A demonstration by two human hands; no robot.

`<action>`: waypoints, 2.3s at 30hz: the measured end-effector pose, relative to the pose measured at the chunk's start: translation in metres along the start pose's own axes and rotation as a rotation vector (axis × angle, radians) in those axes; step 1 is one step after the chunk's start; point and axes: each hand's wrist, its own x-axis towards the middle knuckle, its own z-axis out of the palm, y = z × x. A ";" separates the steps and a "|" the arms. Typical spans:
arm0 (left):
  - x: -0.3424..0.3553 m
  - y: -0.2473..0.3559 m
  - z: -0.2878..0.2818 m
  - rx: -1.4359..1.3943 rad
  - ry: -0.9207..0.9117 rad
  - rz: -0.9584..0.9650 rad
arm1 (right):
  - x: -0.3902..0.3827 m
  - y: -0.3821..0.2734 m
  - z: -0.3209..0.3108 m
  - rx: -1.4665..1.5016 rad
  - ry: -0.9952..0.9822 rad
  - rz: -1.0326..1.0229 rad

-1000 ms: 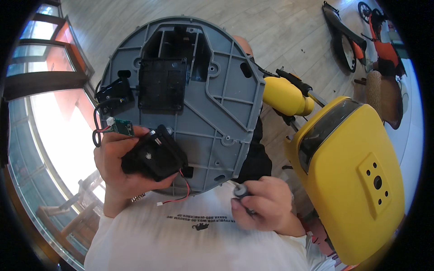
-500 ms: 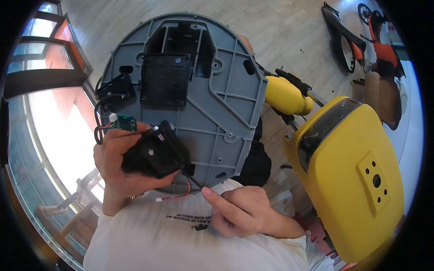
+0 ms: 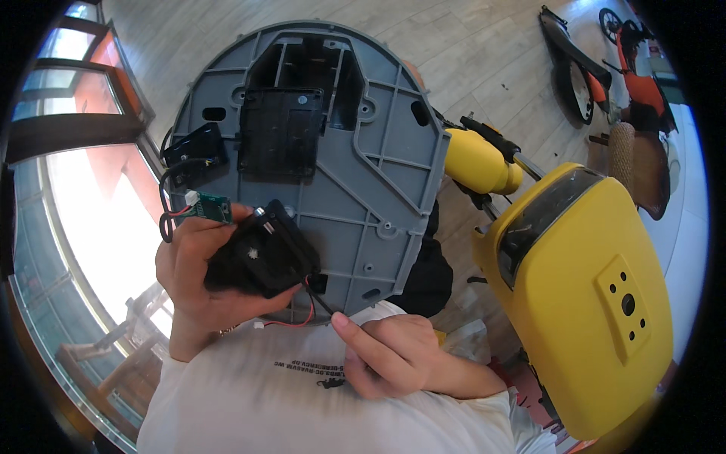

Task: The recorder is disassembling and inspecting an internal component of a yellow robot, using a screwdriver to remove or adjust parts.

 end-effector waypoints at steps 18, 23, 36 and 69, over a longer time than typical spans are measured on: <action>0.003 0.000 -0.003 -0.024 -0.019 -0.029 | 0.001 -0.001 0.013 -0.009 0.117 0.036; 0.005 0.004 -0.005 -0.095 -0.009 -0.067 | -0.003 0.000 0.014 -0.002 0.121 0.027; 0.009 0.000 -0.004 -0.022 0.003 -0.007 | 0.008 -0.011 0.016 0.009 0.111 0.078; 0.008 -0.005 -0.002 -0.070 0.050 0.024 | 0.016 -0.013 0.011 -0.076 0.025 0.076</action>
